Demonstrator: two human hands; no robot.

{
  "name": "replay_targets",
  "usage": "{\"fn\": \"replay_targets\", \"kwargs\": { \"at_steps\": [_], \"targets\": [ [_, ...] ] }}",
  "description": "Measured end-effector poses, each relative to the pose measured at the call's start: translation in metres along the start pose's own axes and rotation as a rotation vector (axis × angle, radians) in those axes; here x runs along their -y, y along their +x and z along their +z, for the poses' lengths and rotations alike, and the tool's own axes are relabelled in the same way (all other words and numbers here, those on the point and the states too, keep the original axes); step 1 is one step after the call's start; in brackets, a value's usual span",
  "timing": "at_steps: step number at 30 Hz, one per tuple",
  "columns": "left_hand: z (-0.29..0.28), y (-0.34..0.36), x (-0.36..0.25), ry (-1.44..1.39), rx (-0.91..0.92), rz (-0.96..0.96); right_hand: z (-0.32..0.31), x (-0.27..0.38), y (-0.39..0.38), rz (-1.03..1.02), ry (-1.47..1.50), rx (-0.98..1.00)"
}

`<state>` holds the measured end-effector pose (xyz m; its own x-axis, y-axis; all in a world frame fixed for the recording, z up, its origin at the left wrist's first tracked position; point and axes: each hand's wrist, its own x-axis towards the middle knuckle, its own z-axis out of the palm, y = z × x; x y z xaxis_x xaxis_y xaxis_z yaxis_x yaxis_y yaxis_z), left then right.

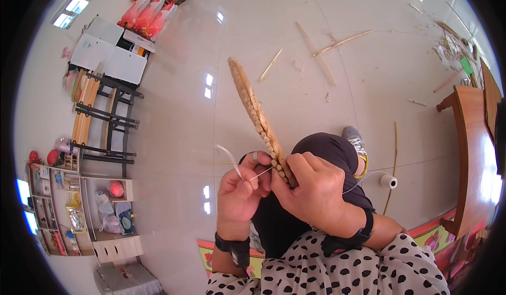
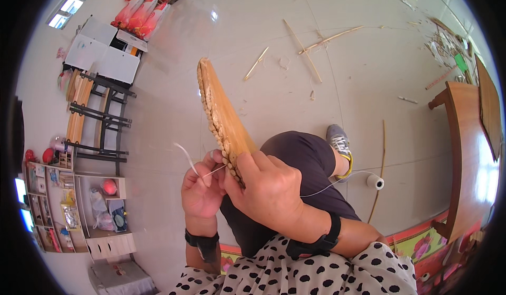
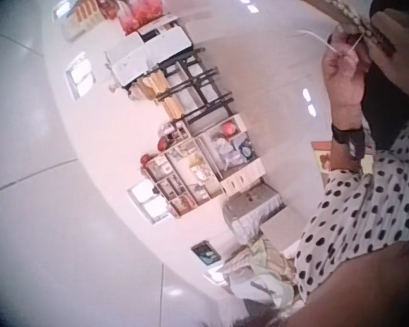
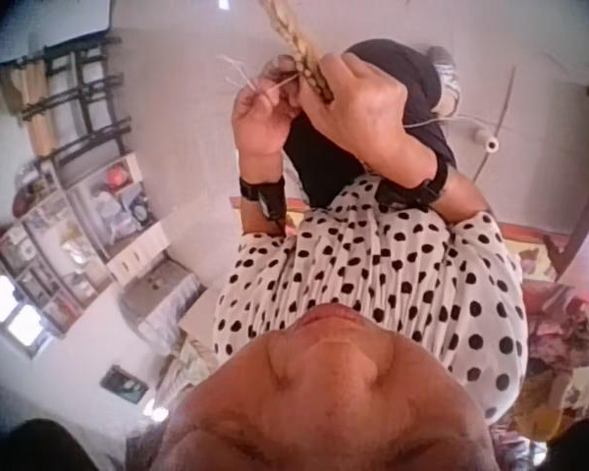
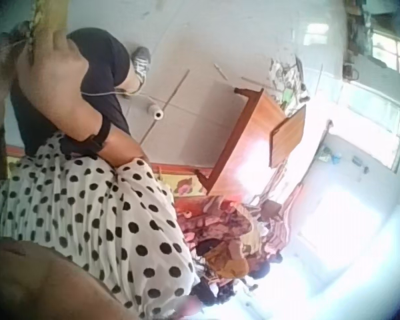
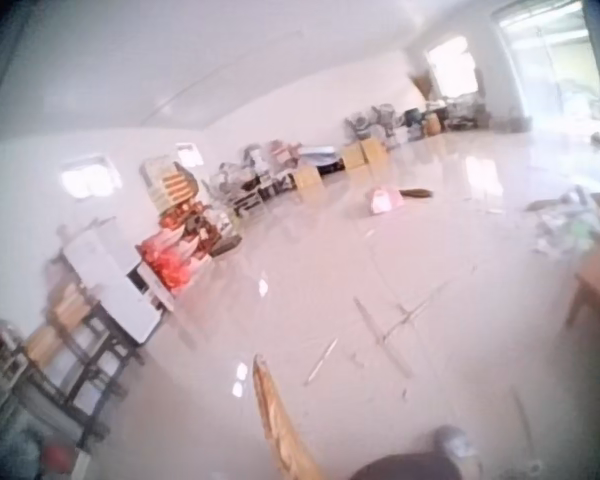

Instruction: The person sits on the floor and sews the edge of a woven mat using a needle and thread. They repeatedly insert the needle through the mat's edge, pull the thread through, and tighten the stitches to secure the perimeter.

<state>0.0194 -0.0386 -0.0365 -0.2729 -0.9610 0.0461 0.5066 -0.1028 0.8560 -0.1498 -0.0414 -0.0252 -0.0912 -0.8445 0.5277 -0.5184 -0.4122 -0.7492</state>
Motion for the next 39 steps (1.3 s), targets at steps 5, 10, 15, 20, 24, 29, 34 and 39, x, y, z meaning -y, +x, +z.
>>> {"fn": "replay_targets", "kwargs": {
  "at_steps": [5, 10, 15, 20, 24, 29, 34, 39],
  "targets": [
    [0.004, 0.001, 0.015, -0.247, -0.029, 0.051, 0.001, -0.003, -0.001, -0.038, -0.049, -0.002],
    [0.024, -0.002, 0.003, -0.026, -0.101, 0.077, -0.003, 0.0, 0.0, -0.041, -0.095, 0.016],
    [0.019, -0.008, 0.009, -0.065, -0.038, 0.093, -0.001, 0.001, -0.002, -0.038, -0.114, 0.042],
    [0.013, 0.001, 0.017, -0.193, -0.01, 0.09, -0.005, 0.0, 0.003, 0.039, -0.108, 0.112],
    [0.012, 0.005, 0.024, -0.231, 0.011, 0.126, -0.014, 0.001, 0.012, 0.128, 0.02, 0.198],
    [0.007, 0.005, 0.024, -0.208, 0.055, 0.168, -0.006, 0.021, 0.025, 0.153, -0.167, 0.206],
    [0.005, 0.004, 0.021, -0.13, 0.068, 0.186, -0.004, 0.017, 0.025, 0.076, -0.226, 0.193],
    [0.003, 0.013, 0.022, -0.181, 0.033, 0.172, -0.005, 0.012, 0.028, 0.057, -0.205, 0.209]
  ]
}}
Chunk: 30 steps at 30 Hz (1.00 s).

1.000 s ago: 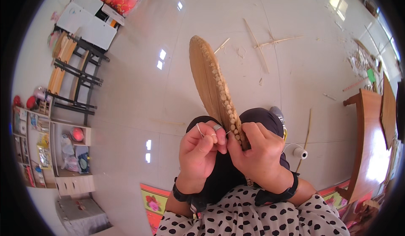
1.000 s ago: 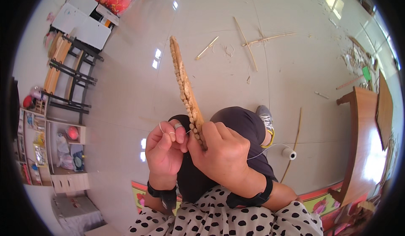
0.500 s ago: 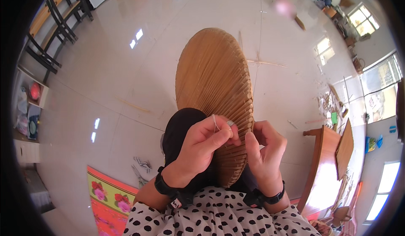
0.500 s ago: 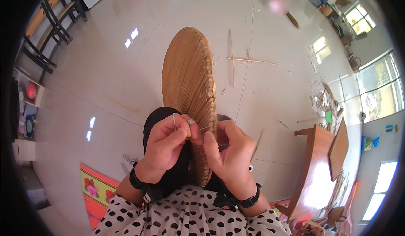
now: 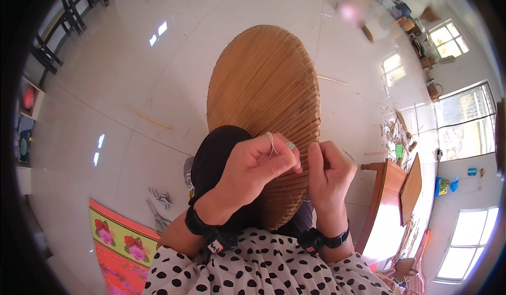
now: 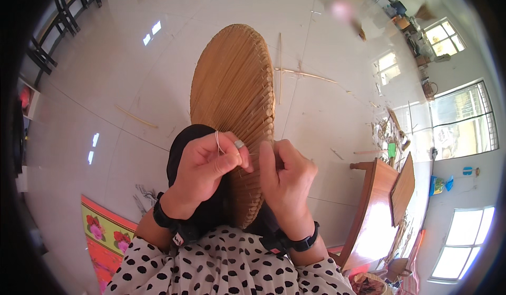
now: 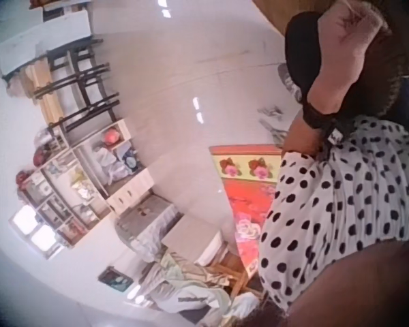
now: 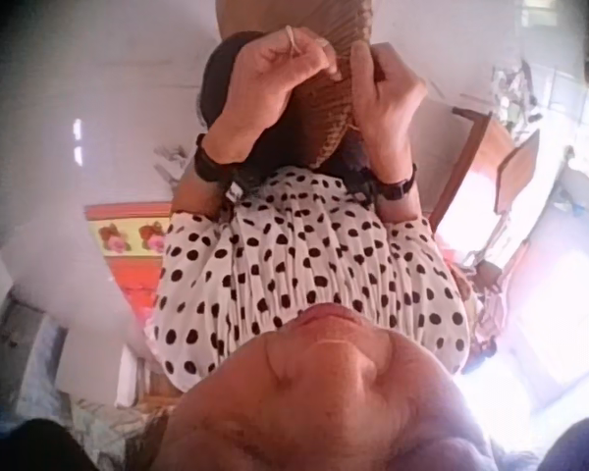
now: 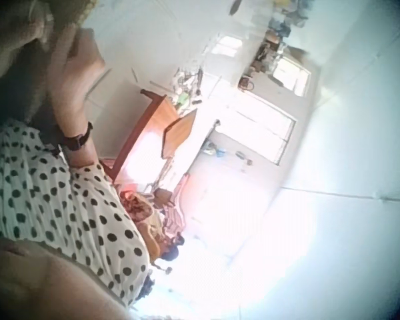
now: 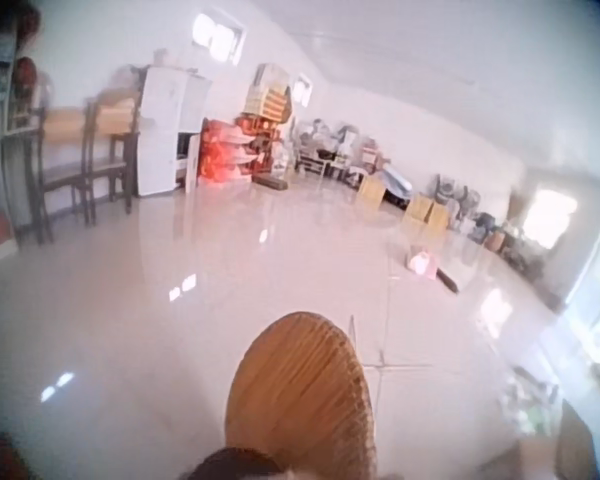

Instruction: The person sits on the floor and sews the edge of a woven mat using a needle and thread. They repeatedly insert the needle through the mat's edge, pull the thread through, and tighten the stitches to secure the perimeter.

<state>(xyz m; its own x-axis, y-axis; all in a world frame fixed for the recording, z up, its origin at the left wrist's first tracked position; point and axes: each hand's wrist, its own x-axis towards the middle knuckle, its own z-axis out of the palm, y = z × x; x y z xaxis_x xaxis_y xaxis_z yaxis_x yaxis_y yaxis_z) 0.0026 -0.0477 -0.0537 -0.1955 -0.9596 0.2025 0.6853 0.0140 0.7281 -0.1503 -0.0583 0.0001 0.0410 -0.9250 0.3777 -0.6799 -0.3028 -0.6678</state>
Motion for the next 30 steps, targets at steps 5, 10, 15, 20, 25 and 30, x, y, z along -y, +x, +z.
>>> {"fn": "replay_targets", "kwargs": {
  "at_steps": [5, 10, 15, 20, 25, 30],
  "targets": [
    [0.003, -0.001, -0.008, 0.043, -0.01, -0.028, -0.003, -0.008, 0.001, 0.027, 0.101, 0.046],
    [0.003, -0.005, -0.008, 0.132, 0.049, 0.035, -0.002, -0.008, 0.002, 0.03, 0.048, 0.032],
    [0.004, -0.004, -0.02, 0.434, 0.049, 0.084, -0.005, 0.001, -0.004, -0.257, -0.077, -0.156],
    [0.01, -0.004, -0.026, 0.765, -0.05, 0.375, -0.013, 0.015, -0.003, -0.377, -0.197, 0.039],
    [0.012, -0.014, -0.032, 0.848, -0.085, 0.329, -0.011, 0.003, -0.005, -0.455, -0.145, 0.025],
    [-0.004, -0.031, -0.043, 0.147, -0.199, -0.017, -0.011, 0.004, -0.011, -0.477, -0.085, 0.01]
  ]
}}
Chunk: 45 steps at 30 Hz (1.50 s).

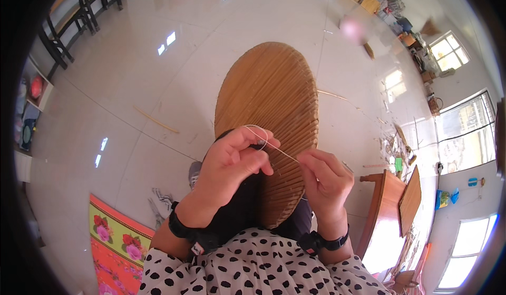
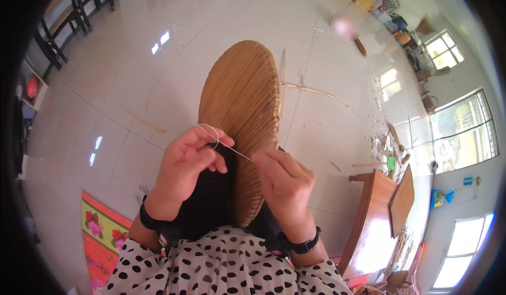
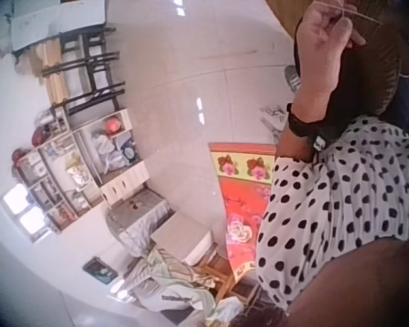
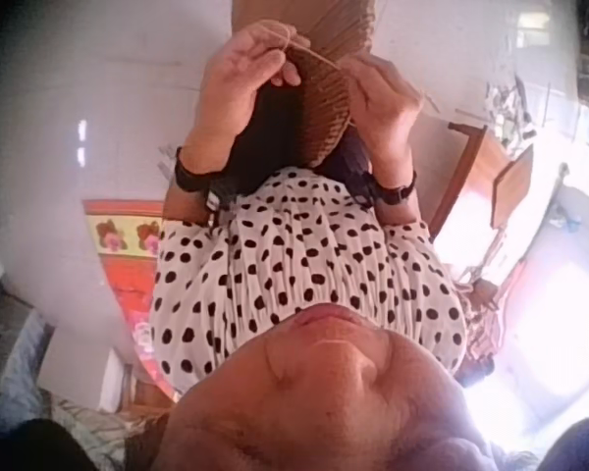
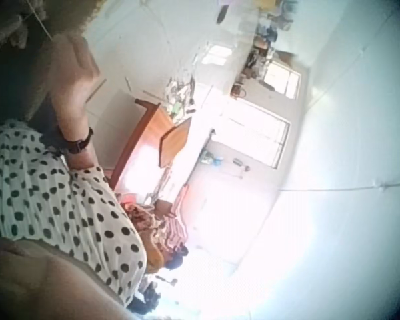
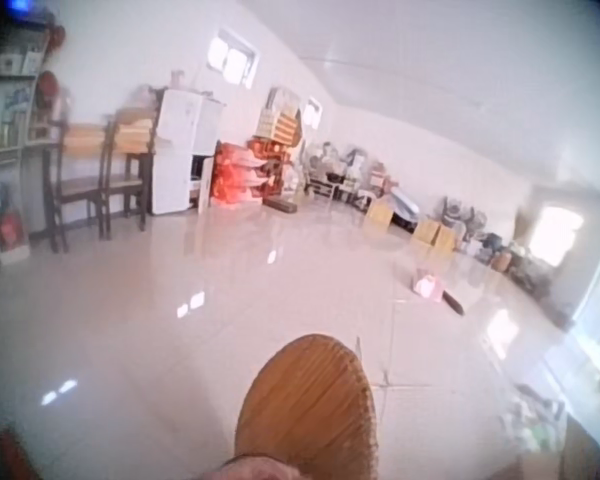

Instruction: The person sits on the floor and sews the edge of a woven mat using a needle and thread. They repeatedly insert the needle through the mat's edge, pull the thread through, and tighten the stitches to secure the perimeter.

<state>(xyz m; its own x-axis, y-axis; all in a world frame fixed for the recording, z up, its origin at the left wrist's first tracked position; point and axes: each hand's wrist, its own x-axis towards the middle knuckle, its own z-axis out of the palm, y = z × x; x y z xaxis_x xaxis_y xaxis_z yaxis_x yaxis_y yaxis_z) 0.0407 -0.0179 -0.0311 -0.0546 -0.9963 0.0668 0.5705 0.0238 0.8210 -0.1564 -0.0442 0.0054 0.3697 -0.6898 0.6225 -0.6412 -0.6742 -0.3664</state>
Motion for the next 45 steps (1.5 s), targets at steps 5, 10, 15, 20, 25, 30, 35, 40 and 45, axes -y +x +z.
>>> {"fn": "replay_targets", "kwargs": {
  "at_steps": [5, 10, 15, 20, 25, 30, 35, 40, 45],
  "targets": [
    [-0.023, 0.0, -0.004, -0.254, -0.046, -0.029, 0.001, 0.0, -0.007, 0.039, 0.023, -0.009],
    [-0.035, 0.007, -0.002, -0.393, -0.117, -0.075, 0.001, 0.0, -0.006, 0.038, 0.017, 0.005],
    [-0.04, 0.012, 0.009, -0.29, -0.201, -0.192, -0.001, 0.001, -0.005, 0.017, -0.003, 0.009],
    [-0.03, 0.01, 0.016, 0.656, -0.34, 0.13, -0.004, 0.002, -0.009, 0.029, -0.001, 0.019],
    [-0.021, 0.006, 0.022, 0.55, 0.068, 0.076, -0.004, 0.004, -0.008, 0.03, 0.014, 0.008],
    [-0.009, -0.002, 0.022, 0.724, 0.23, 0.02, -0.006, 0.005, -0.008, 0.035, 0.041, -0.034],
    [-0.009, -0.009, 0.028, 0.899, 0.255, 0.153, -0.005, 0.005, -0.008, -0.011, 0.053, -0.061],
    [-0.008, -0.01, 0.036, 1.005, 0.31, 0.091, -0.006, 0.005, -0.006, -0.02, 0.057, -0.079],
    [-0.014, -0.013, 0.034, 0.845, 0.227, 0.021, -0.009, 0.006, -0.007, 0.005, 0.039, -0.111]
  ]
}}
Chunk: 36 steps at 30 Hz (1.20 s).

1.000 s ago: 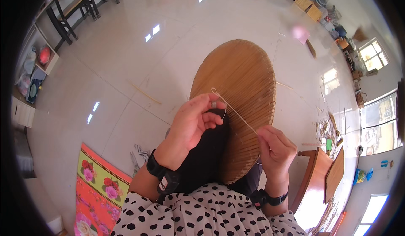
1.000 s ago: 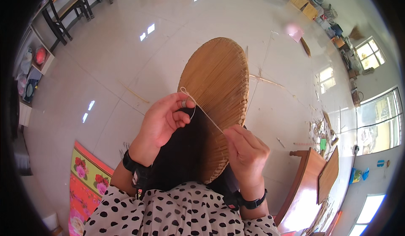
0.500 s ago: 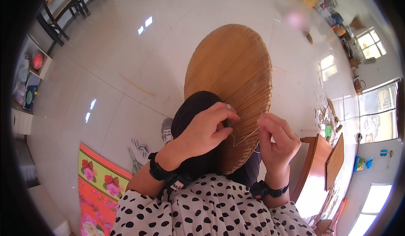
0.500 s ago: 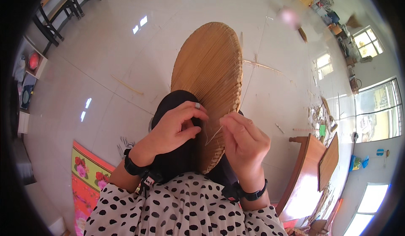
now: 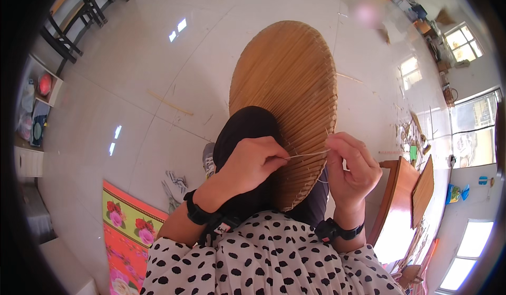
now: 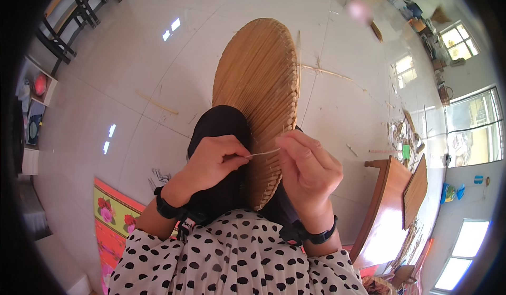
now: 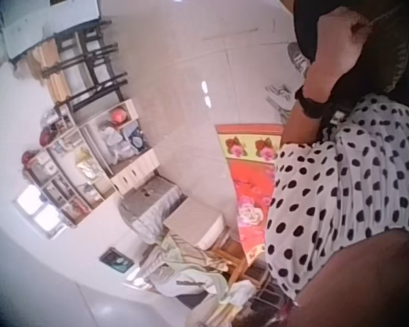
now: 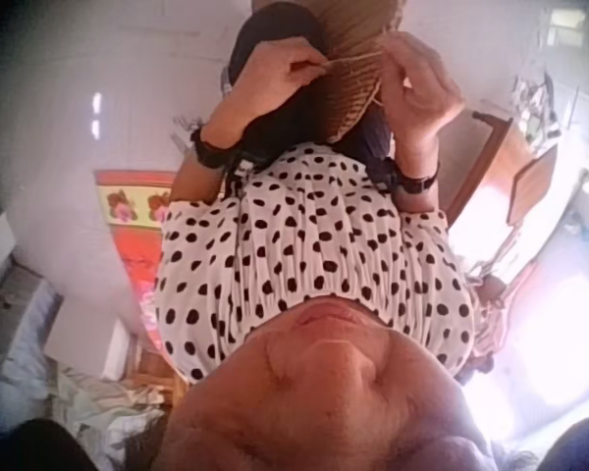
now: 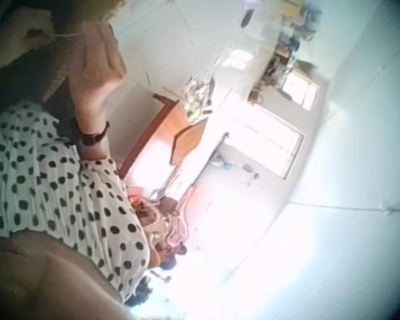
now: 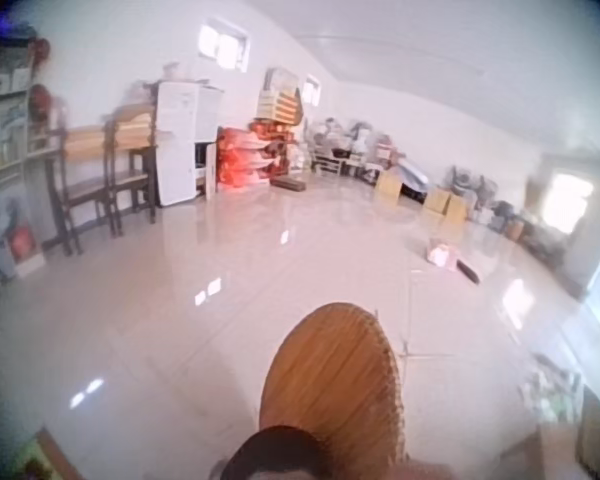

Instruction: The person sits on the floor and sews the edge of a woven mat using a needle and thread. They repeatedly insert the needle through the mat's edge, pull the thread through, and tighten the stitches to secure the perimeter.

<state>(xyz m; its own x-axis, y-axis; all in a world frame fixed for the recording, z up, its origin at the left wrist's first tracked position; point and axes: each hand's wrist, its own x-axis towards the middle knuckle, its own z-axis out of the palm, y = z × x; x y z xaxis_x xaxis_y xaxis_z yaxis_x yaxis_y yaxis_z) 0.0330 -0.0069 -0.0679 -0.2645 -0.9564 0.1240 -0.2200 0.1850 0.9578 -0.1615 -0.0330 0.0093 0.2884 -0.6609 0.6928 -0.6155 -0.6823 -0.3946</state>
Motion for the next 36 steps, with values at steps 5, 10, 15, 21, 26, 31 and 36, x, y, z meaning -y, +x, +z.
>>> {"fn": "replay_targets", "kwargs": {
  "at_steps": [5, 10, 15, 21, 26, 31, 36],
  "targets": [
    [-0.024, -0.01, -0.027, -0.923, 0.059, -0.187, -0.001, -0.001, -0.001, 0.029, 0.007, -0.022],
    [-0.03, -0.018, -0.008, -1.339, -0.012, 0.337, 0.001, -0.003, -0.001, -0.016, 0.027, -0.025],
    [-0.04, -0.025, -0.024, -1.277, -0.094, 0.284, 0.004, -0.002, -0.003, -0.039, 0.051, 0.012],
    [-0.044, -0.026, -0.024, -0.917, -0.308, 0.421, 0.007, -0.001, -0.003, -0.03, 0.1, 0.027],
    [-0.052, -0.024, -0.035, -0.966, -0.477, 0.432, 0.006, -0.003, -0.007, -0.026, 0.112, 0.058],
    [-0.062, -0.035, -0.028, -1.051, -0.337, 0.494, 0.004, -0.004, -0.01, -0.056, 0.102, 0.115],
    [-0.066, -0.041, -0.046, -0.705, -0.562, 0.516, 0.006, -0.001, -0.01, 0.354, -0.001, -0.094]
  ]
}}
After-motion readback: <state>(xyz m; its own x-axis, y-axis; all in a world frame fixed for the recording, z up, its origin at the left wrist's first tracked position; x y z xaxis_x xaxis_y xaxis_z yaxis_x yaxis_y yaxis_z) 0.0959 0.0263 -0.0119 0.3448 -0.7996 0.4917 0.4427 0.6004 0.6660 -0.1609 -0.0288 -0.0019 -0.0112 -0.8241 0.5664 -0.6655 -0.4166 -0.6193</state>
